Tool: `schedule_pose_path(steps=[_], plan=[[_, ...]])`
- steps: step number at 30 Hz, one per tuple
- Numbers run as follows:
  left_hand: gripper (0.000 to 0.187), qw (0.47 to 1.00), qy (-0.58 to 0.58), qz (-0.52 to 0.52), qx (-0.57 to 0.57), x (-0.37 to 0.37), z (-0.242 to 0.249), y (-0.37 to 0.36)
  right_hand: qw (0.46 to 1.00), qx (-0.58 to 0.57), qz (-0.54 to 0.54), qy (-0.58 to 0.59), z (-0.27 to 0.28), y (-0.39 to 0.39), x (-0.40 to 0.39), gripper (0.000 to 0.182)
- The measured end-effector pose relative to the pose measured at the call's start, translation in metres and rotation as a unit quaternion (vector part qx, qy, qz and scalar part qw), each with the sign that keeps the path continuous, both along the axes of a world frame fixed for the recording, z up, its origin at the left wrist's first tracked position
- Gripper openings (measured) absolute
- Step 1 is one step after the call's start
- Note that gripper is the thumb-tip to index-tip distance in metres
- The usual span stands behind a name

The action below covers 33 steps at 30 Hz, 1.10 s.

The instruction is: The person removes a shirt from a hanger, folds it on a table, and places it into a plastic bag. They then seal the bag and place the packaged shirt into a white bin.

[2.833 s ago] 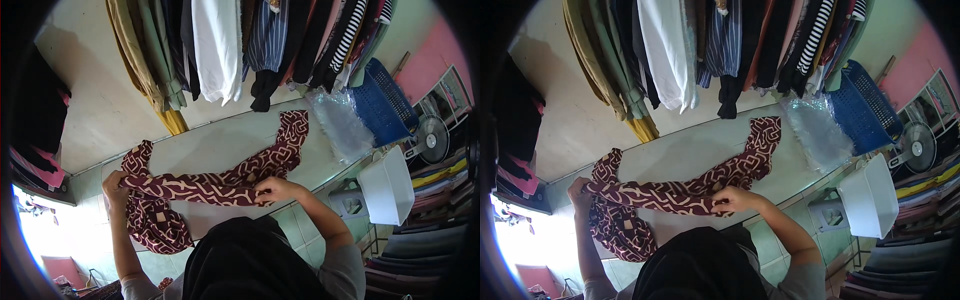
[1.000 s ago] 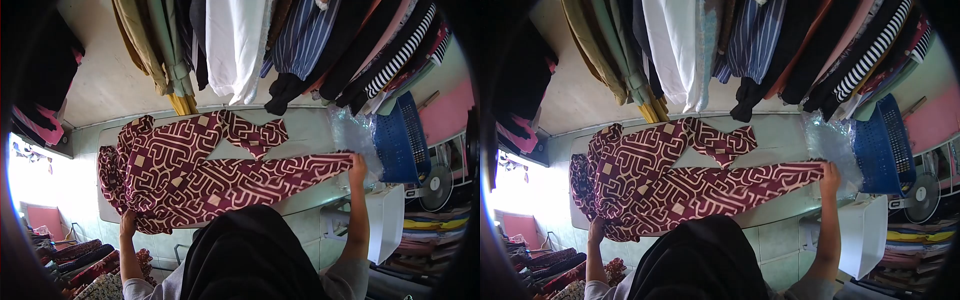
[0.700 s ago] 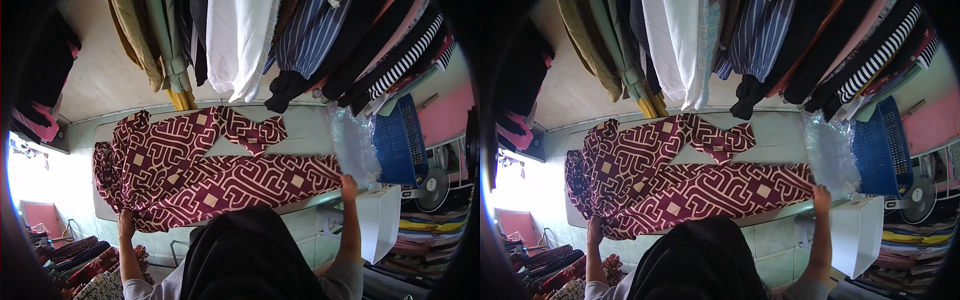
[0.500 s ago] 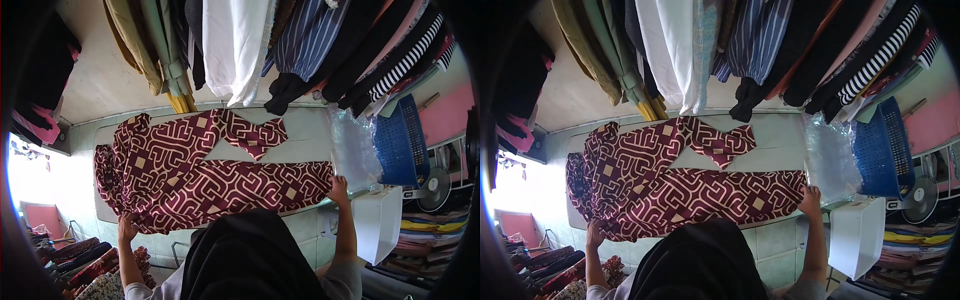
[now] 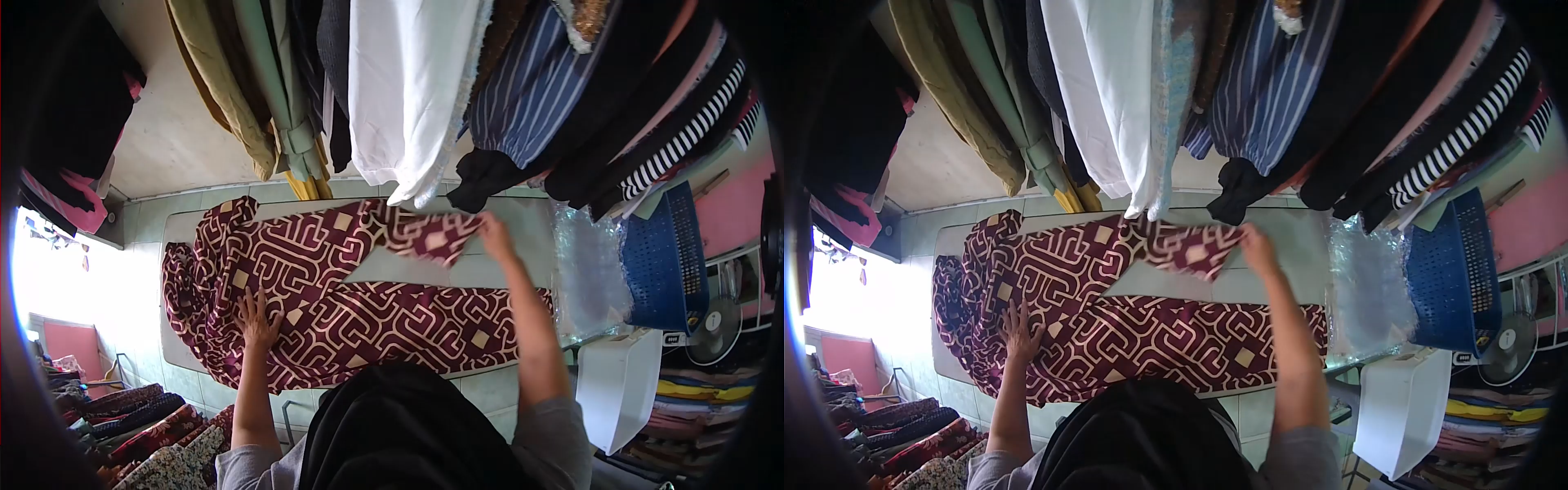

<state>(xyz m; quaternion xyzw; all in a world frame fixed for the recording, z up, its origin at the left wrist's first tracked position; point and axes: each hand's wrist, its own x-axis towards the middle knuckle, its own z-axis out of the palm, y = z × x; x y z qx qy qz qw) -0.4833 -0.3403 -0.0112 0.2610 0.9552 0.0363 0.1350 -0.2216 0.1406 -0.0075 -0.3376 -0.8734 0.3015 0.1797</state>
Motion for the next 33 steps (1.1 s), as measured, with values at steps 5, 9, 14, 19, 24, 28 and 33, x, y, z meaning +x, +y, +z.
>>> schedule_pose_path(steps=[5, 9, 14, 19, 24, 28, 33], plan=[[0.070, 1.000, 0.008, -0.007, -0.004, -0.002, 0.011, 0.003, 0.975, 0.219, -0.018, -0.020, 0.072, 0.083, 0.051, 0.015], [0.053, 0.996, -0.044, -0.024, -0.076, -0.028, 0.047, 0.029, 0.994, 0.020, -0.016, -0.103, 0.079, 0.088, 0.082, 0.020], [0.039, 0.948, 0.247, -0.170, 0.103, -0.080, 0.020, 0.039, 0.978, 0.017, -0.021, -0.205, 0.066, 0.073, 0.074, 0.024], [0.057, 0.992, -0.055, -0.112, 0.012, -0.116, 0.012, 0.035, 0.971, 0.059, -0.016, -0.232, 0.072, 0.071, 0.067, 0.024], [0.026, 0.992, -0.025, -0.108, 0.052, -0.123, 0.057, 0.022, 0.971, 0.136, -0.031, -0.193, 0.083, 0.075, 0.083, 0.029], [0.020, 0.971, 0.044, -0.066, 0.225, -0.124, 0.085, -0.025, 0.970, 0.220, -0.078, -0.059, 0.115, 0.054, 0.114, 0.032], [0.026, 0.962, 0.185, -0.088, 0.182, -0.090, 0.070, -0.103, 0.919, 0.375, -0.113, -0.053, 0.135, -0.010, 0.193, 0.030]])
